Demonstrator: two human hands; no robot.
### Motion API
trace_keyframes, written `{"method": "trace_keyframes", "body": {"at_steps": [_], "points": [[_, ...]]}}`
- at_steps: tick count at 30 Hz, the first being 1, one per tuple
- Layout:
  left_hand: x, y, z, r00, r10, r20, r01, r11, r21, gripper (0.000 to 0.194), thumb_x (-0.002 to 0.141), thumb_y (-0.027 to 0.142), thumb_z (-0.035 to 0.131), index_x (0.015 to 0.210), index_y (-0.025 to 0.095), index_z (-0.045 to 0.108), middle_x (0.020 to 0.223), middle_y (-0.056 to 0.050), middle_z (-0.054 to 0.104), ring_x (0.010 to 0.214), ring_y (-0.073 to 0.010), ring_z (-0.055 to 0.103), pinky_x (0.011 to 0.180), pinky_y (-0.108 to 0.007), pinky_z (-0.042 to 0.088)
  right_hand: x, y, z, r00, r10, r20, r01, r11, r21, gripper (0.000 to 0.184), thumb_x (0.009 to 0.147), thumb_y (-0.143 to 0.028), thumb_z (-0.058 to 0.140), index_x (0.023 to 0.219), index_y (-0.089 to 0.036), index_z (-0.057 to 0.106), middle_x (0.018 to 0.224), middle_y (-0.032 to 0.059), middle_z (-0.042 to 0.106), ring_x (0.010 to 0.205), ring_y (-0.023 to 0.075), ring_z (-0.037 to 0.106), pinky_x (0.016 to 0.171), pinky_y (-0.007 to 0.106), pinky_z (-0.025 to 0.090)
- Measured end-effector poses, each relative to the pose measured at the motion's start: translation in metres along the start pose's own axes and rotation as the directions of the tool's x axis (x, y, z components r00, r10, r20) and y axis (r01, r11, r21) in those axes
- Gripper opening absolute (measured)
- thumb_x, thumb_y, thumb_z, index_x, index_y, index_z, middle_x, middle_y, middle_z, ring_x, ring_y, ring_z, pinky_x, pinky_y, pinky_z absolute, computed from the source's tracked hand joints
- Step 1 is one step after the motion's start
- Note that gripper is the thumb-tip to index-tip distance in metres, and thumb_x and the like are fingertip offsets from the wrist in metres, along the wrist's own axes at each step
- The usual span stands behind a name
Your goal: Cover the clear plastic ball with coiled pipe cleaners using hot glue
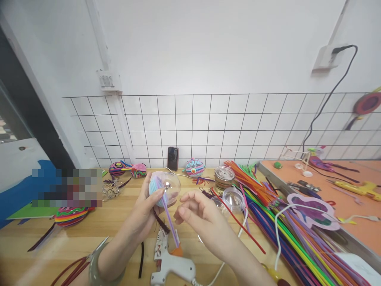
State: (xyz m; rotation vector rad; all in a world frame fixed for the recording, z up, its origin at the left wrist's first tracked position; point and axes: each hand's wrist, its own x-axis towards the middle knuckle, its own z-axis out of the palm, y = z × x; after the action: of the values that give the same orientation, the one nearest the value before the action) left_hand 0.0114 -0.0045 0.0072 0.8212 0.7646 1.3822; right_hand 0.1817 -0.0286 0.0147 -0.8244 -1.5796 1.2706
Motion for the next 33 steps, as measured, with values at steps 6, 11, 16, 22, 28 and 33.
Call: {"method": "trace_keyframes", "body": {"at_steps": [6, 11, 16, 22, 28, 33], "points": [[-0.001, -0.001, 0.002, 1.000, -0.023, -0.018, 0.022, 0.999, -0.034, 0.099, 0.076, 0.023, 0.076, 0.151, 0.033, 0.013, 0.117, -0.009, 0.067, 0.087, -0.0197, 0.071, 0.074, -0.028, 0.056, -0.005, -0.006, 0.021, 0.981, 0.194, 0.021, -0.191, 0.975, -0.117, 0.024, 0.081, -0.031, 0.065, 0.098, -0.022, 0.049, 0.069, -0.0047, 0.059, 0.068, 0.0131, 0.057, 0.063, 0.026, 0.045], [0.000, -0.002, 0.001, 0.999, -0.048, -0.013, 0.048, 0.998, -0.034, 0.095, 0.079, 0.020, 0.072, 0.151, 0.034, 0.012, 0.114, -0.007, 0.068, 0.087, -0.0183, 0.071, 0.075, -0.029, 0.056, -0.009, 0.004, 0.028, 0.996, 0.072, -0.049, -0.085, 0.936, -0.342, 0.026, 0.084, -0.020, 0.056, 0.109, -0.025, 0.052, 0.073, -0.0049, 0.062, 0.071, 0.0135, 0.059, 0.068, 0.026, 0.046], [0.001, -0.005, 0.001, 0.997, -0.082, 0.011, 0.083, 0.995, -0.051, 0.094, 0.081, 0.018, 0.070, 0.151, 0.031, 0.009, 0.110, -0.007, 0.069, 0.083, -0.0168, 0.070, 0.075, -0.030, 0.056, -0.012, 0.007, 0.029, 0.991, -0.118, -0.059, 0.067, 0.835, -0.546, 0.022, 0.090, -0.024, 0.049, 0.111, -0.025, 0.057, 0.074, -0.0029, 0.067, 0.071, 0.0149, 0.064, 0.066, 0.027, 0.049], [0.000, -0.007, 0.000, 0.997, -0.049, 0.052, 0.050, 0.998, -0.025, 0.093, 0.078, 0.022, 0.073, 0.150, 0.028, 0.014, 0.111, -0.008, 0.069, 0.089, -0.0191, 0.069, 0.079, -0.031, 0.055, -0.013, 0.010, 0.029, 0.958, -0.279, -0.069, 0.169, 0.742, -0.648, 0.022, 0.092, -0.023, 0.047, 0.109, -0.020, 0.060, 0.070, -0.0003, 0.068, 0.062, 0.0156, 0.064, 0.058, 0.027, 0.051], [0.001, -0.007, 0.000, 0.997, -0.063, 0.051, 0.064, 0.998, -0.007, 0.092, 0.078, 0.023, 0.073, 0.150, 0.028, 0.015, 0.117, -0.011, 0.067, 0.095, -0.0223, 0.069, 0.081, -0.033, 0.054, -0.013, 0.011, 0.030, 0.932, -0.359, -0.048, 0.226, 0.679, -0.698, 0.021, 0.092, -0.020, 0.046, 0.107, -0.018, 0.061, 0.067, -0.0007, 0.068, 0.058, 0.0156, 0.064, 0.058, 0.028, 0.053], [0.000, -0.008, -0.001, 0.997, -0.062, 0.052, 0.061, 0.998, 0.019, 0.095, 0.079, 0.024, 0.072, 0.151, 0.029, 0.009, 0.113, -0.008, 0.068, 0.090, -0.0192, 0.069, 0.080, -0.032, 0.055, -0.011, 0.013, 0.030, 0.912, -0.409, -0.039, 0.253, 0.633, -0.732, 0.022, 0.091, -0.019, 0.047, 0.108, -0.018, 0.061, 0.074, 0.0017, 0.071, 0.065, 0.0180, 0.067, 0.059, 0.031, 0.053]]}}
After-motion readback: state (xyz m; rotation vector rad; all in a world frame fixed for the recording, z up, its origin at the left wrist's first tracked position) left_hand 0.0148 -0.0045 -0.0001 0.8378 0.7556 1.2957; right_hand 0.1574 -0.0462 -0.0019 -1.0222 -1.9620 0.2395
